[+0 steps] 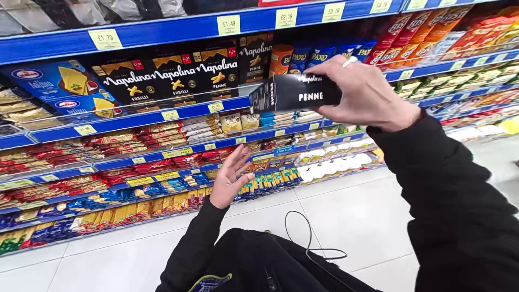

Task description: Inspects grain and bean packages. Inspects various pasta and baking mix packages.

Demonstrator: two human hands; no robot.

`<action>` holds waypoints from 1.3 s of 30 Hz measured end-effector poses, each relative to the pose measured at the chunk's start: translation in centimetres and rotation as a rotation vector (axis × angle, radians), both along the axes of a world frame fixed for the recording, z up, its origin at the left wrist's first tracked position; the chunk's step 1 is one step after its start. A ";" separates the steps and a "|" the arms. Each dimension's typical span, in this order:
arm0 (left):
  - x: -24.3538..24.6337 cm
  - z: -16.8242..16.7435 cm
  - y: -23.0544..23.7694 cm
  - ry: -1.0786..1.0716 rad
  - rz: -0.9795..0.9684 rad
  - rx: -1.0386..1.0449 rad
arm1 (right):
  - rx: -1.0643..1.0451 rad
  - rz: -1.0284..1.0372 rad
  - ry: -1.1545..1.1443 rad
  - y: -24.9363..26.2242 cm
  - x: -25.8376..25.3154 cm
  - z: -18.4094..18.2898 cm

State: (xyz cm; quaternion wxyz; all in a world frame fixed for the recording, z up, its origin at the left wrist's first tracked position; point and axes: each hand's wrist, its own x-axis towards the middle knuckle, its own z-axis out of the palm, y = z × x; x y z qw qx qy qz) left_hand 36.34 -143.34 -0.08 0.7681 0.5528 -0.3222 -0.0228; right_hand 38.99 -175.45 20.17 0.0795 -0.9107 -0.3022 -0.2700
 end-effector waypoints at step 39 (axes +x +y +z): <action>-3.4 -1.3 -6.4 0.108 -0.044 0.245 | 0.367 0.155 0.112 -1.8 27.0 -3.7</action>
